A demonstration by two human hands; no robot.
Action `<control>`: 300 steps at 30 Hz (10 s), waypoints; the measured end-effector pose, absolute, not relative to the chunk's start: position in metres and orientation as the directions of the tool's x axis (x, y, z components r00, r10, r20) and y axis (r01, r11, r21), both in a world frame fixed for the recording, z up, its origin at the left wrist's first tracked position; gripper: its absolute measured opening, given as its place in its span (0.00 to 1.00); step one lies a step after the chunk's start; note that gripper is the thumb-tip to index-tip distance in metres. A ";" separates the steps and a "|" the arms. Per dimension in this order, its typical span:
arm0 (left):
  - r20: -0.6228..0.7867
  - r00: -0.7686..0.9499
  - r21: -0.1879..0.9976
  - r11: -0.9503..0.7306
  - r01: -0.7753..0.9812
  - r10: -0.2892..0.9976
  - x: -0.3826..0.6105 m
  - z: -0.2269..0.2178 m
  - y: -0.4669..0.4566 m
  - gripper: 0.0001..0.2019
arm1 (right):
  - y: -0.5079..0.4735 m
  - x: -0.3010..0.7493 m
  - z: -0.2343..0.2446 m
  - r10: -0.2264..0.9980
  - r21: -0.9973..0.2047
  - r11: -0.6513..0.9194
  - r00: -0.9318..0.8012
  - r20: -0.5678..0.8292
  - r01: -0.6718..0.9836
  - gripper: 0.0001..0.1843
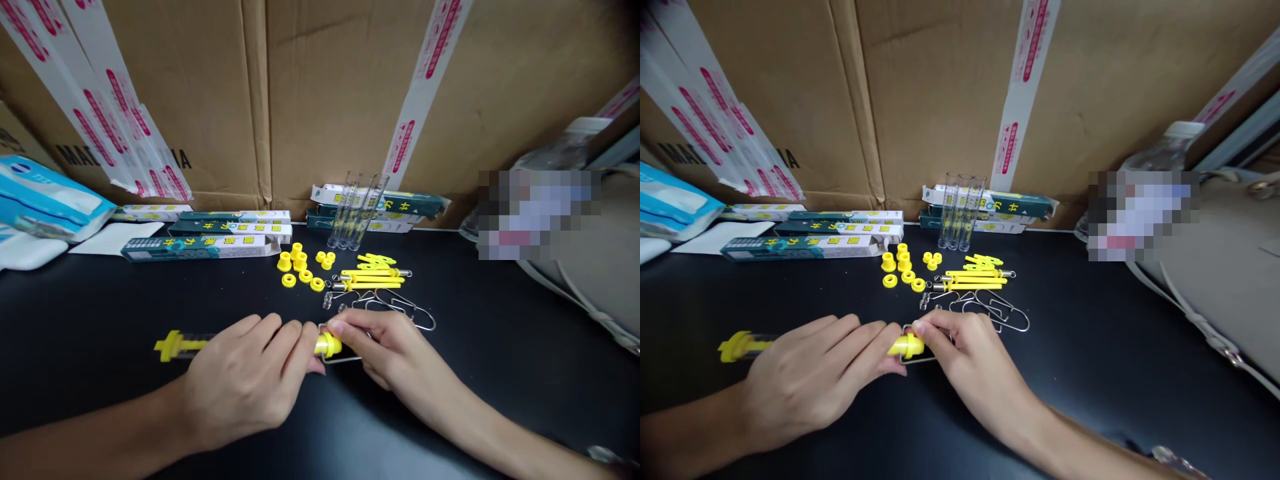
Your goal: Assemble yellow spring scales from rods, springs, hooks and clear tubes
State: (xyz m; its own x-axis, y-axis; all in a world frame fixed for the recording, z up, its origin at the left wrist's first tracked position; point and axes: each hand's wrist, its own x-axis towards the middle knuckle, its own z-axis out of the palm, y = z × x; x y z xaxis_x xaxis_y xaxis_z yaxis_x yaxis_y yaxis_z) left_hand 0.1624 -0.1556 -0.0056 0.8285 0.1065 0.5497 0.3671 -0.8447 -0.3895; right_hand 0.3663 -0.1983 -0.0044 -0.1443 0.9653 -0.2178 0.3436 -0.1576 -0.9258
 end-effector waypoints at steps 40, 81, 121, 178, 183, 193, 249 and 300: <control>0.582 0.812 -0.413 -0.849 0.328 0.031 0.170 -0.001 -0.159 0.05 | -0.189 0.374 0.009 0.778 -0.816 -0.566 -0.252 -0.576 0.118 0.13; 0.648 0.727 -0.252 -0.836 0.487 0.228 0.163 -0.001 -0.151 0.08 | -0.201 0.372 -0.004 0.858 -0.884 -0.370 -0.470 -0.206 -0.287 0.20; 0.551 0.811 -0.312 -0.854 0.417 0.194 0.160 -0.006 -0.153 0.10 | -0.205 0.369 -0.011 0.923 -0.974 -0.225 -0.327 -0.204 -0.029 0.20; 0.454 0.729 0.032 -0.827 0.562 0.513 0.162 -0.016 -0.154 0.15 | -0.219 0.365 -0.016 0.995 -0.911 0.103 -0.029 0.099 0.399 0.14; 0.464 0.733 0.007 -0.830 0.558 0.497 0.162 -0.015 -0.155 0.17 | -0.219 0.364 -0.015 0.996 -0.919 0.084 -0.022 0.082 0.385 0.15; 0.460 0.677 0.207 -0.811 0.548 0.575 0.162 -0.011 -0.154 0.27 | -0.207 0.369 -0.014 0.991 -0.983 0.064 -0.130 0.042 0.171 0.14; 0.573 0.716 -0.012 -0.870 0.494 0.399 0.161 -0.014 -0.152 0.11 | -0.213 0.375 -0.015 0.976 -0.916 0.142 0.100 0.192 0.376 0.13; 0.624 0.719 -0.017 -0.915 0.403 0.306 0.158 -0.013 -0.154 0.08 | -0.215 0.366 -0.012 0.868 -0.574 0.496 -0.347 0.356 0.652 0.08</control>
State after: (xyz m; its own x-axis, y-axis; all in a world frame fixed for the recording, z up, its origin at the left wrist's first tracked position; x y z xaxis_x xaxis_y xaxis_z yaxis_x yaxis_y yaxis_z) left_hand 0.1578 -0.1536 -0.0133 0.7194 0.3059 0.6236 0.4035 -0.9148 -0.0167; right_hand 0.3662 -0.2153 -0.0125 -0.3470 0.8676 0.3563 0.6518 0.4962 -0.5735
